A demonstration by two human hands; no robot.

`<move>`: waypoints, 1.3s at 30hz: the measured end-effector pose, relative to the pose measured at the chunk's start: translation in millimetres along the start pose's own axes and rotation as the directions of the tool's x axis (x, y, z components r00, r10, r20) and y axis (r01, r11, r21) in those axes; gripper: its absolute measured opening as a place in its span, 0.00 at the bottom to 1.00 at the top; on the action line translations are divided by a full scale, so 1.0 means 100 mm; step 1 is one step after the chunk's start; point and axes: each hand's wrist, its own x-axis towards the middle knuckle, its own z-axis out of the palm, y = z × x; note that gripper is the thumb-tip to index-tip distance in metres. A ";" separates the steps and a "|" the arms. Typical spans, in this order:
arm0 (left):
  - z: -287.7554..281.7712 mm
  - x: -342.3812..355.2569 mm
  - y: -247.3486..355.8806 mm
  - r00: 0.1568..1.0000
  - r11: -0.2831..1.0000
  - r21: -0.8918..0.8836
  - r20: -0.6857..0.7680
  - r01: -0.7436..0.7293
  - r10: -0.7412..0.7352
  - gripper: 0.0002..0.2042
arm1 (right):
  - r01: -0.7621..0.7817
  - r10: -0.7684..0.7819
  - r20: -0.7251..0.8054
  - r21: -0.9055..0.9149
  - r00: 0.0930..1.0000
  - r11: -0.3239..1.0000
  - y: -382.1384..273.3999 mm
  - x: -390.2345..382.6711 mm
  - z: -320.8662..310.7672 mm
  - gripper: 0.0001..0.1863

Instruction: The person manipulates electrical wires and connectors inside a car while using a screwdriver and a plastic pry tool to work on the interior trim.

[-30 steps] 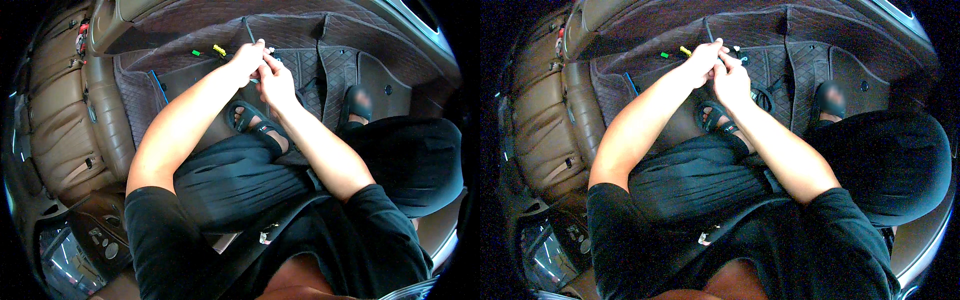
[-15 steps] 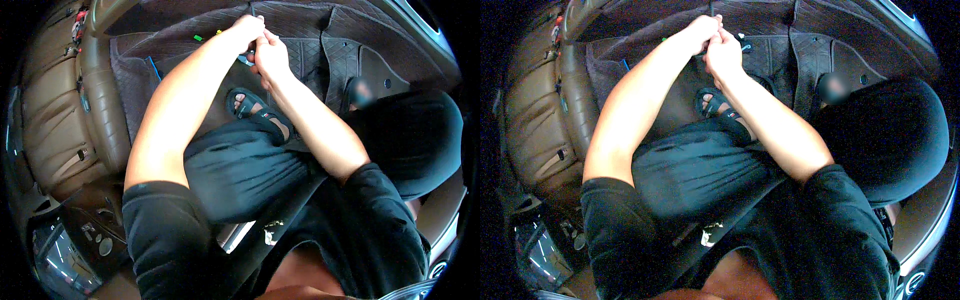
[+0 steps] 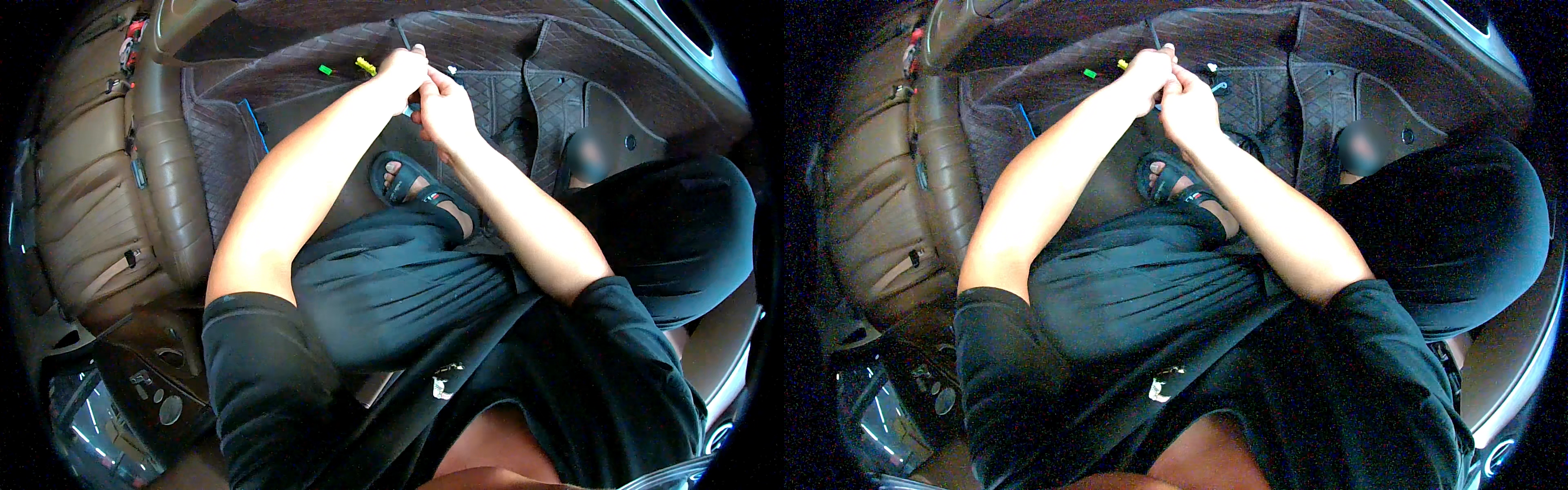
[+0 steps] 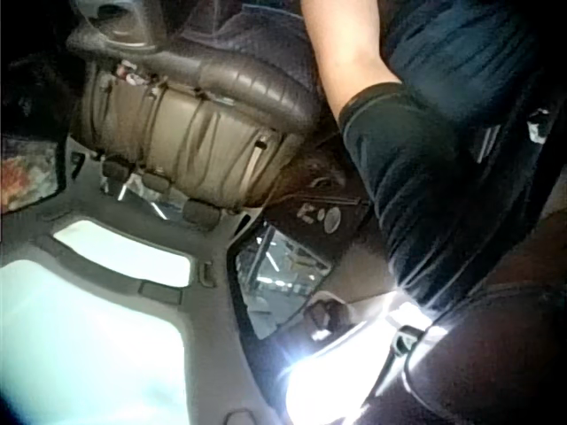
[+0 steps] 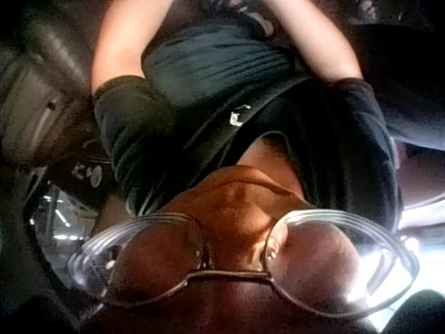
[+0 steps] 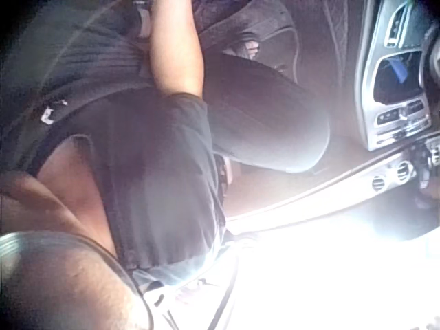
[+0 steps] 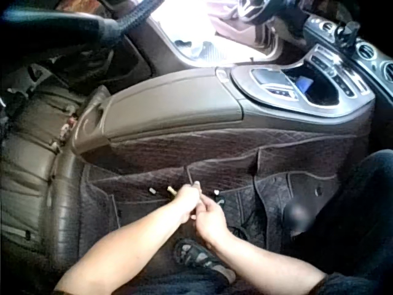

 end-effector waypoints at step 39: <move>-0.77 0.30 0.14 0.988 0.964 0.219 0.074 -0.149 0.136 0.19 | -0.192 0.170 0.102 0.282 0.980 0.940 -0.25 -0.01 0.30 0.22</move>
